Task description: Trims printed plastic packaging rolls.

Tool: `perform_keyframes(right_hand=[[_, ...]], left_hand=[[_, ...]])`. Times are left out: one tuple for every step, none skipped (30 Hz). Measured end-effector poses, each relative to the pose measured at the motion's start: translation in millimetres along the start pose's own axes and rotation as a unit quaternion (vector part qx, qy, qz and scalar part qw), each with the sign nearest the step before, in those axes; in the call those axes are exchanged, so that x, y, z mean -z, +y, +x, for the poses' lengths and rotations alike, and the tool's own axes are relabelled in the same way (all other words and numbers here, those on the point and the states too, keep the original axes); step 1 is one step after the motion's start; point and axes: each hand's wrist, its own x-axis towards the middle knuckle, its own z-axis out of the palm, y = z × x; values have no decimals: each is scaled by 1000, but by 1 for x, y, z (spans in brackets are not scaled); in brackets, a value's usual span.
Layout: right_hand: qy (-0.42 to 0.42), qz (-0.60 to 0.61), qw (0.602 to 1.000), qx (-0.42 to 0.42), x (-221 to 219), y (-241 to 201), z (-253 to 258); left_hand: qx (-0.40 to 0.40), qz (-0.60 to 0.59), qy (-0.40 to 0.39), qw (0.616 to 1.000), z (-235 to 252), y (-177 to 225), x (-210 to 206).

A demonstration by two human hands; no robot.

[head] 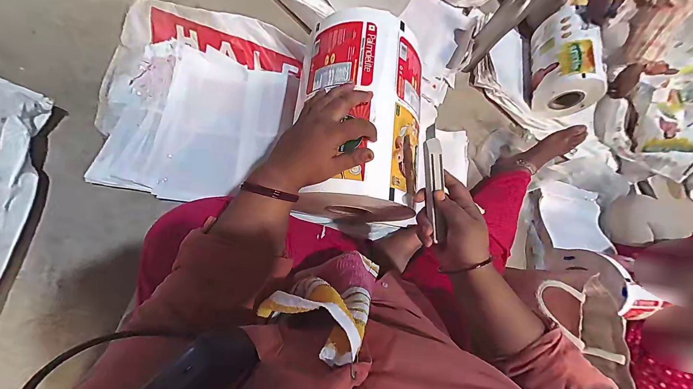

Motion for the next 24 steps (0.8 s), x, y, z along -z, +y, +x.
perform_keyframes(right_hand=[[-8,12,1000,1,-1,4,2],[-19,19,1000,2,-1,7,4],[-30,26,999,2,-1,11,6],[-39,31,999,3,-1,14,8],[-46,36,998,3,0,17,9],[-55,42,998,4,0,19,11],[-61,49,997,6,1,21,12],[-68,55,996,5,3,24,11],[-75,62,995,3,5,25,14],[-80,70,994,3,6,25,16],[-82,74,994,0,7,25,18],[-83,77,994,-1,8,25,20],[-83,80,993,-3,8,25,21],[-82,83,993,-5,7,25,20],[-83,89,993,-10,7,25,20],[-84,94,992,-14,7,25,21],[-84,98,992,-16,6,25,23],[-83,99,992,-18,6,24,24],[-82,96,992,-20,5,23,24],[-84,92,992,-22,4,22,24],[-85,89,992,-24,3,20,24],[-86,88,992,-26,3,19,25],[-86,89,992,-27,2,18,24],[-84,89,992,-28,2,18,23]], left_hand=[[-5,-4,5,1000,1,0,0],[-9,-10,11,1000,1,1,0],[-13,-17,17,1000,3,0,0],[-16,-24,19,999,5,0,0],[-19,-31,20,999,8,-1,0],[-24,-33,16,999,14,-1,1],[-31,-34,10,999,19,-1,2],[-42,-34,5,999,23,-1,1],[-53,-34,6,998,26,-1,1],[-62,-37,6,997,28,-3,1],[-67,-42,6,997,30,-4,1],[-68,-46,4,997,32,-6,0],[-69,-46,0,997,33,-6,0],[-68,-45,-5,997,32,-5,0],[-67,-42,-8,997,32,-4,-1],[-66,-41,-7,997,31,-4,-1],[-67,-39,-7,997,31,-4,0],[-68,-37,-5,997,31,-4,0],[-70,-34,-4,997,30,-4,0],[-73,-31,-2,997,30,-4,1],[-76,-29,0,997,29,-4,1],[-78,-26,4,997,29,-4,0],[-79,-25,5,997,29,-4,0],[-78,-24,7,997,28,-3,-1]])
